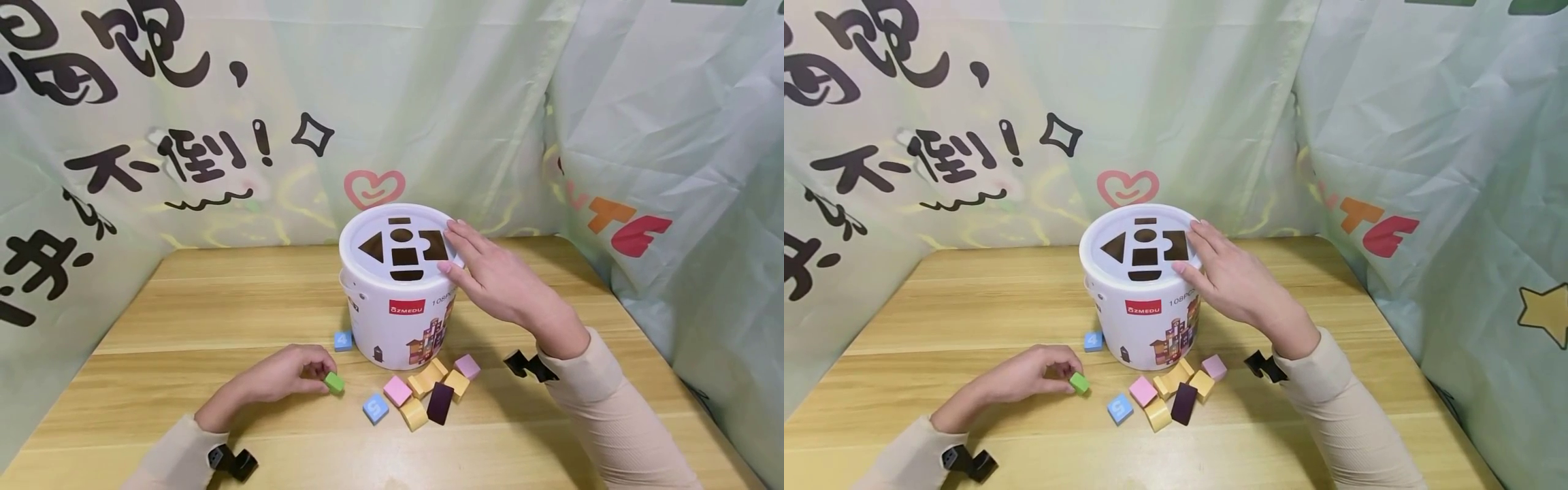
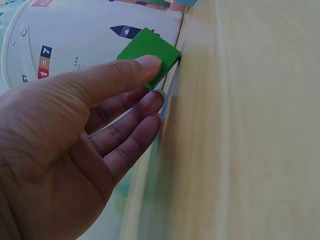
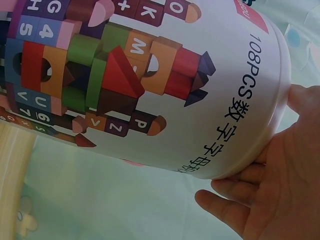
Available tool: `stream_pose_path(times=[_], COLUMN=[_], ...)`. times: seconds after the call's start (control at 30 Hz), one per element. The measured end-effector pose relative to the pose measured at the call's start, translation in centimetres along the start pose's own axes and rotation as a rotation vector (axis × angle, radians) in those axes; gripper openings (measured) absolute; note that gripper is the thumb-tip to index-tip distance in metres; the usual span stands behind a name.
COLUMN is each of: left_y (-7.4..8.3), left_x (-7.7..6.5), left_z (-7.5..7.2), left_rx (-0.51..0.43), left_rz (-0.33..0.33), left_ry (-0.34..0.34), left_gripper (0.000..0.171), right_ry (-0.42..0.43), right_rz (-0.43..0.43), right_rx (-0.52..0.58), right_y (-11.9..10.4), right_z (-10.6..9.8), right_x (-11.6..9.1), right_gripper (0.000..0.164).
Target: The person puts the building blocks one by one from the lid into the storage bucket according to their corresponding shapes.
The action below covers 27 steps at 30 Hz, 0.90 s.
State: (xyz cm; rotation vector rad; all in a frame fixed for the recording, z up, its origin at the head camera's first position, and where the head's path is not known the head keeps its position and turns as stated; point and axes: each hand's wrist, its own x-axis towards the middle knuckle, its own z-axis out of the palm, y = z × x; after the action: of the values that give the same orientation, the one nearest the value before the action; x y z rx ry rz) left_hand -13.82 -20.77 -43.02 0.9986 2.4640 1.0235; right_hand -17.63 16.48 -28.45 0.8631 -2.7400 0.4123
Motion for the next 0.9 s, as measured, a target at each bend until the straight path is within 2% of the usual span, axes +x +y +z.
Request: stream_pose_path(times=[0.17,0.33,0.63,0.9], left_y=[0.2,0.8,2.6,5.2], left_x=[0.1,0.0,-0.4,0.1], left_z=[-0.3,-1.4,-4.9,-8.3], left_rx=[0.039,0.093,0.218,0.28], left_rz=[-0.01,0.007,0.069,0.121], left_ry=[0.031,0.093,0.228,0.291], left_gripper=[0.019,0.017,0.019,0.023], right_ry=[-0.001,-0.006,-0.004,0.006], right_rz=[0.001,0.002,0.001,-0.009], right_rx=[-0.001,-0.002,-0.001,-0.009], right_y=[0.0,0.1,0.0,0.0], right_z=[0.0,0.0,0.0,0.0], right_x=[0.0,0.0,0.1,0.0], right_gripper=[0.069,0.069,0.069,0.069])
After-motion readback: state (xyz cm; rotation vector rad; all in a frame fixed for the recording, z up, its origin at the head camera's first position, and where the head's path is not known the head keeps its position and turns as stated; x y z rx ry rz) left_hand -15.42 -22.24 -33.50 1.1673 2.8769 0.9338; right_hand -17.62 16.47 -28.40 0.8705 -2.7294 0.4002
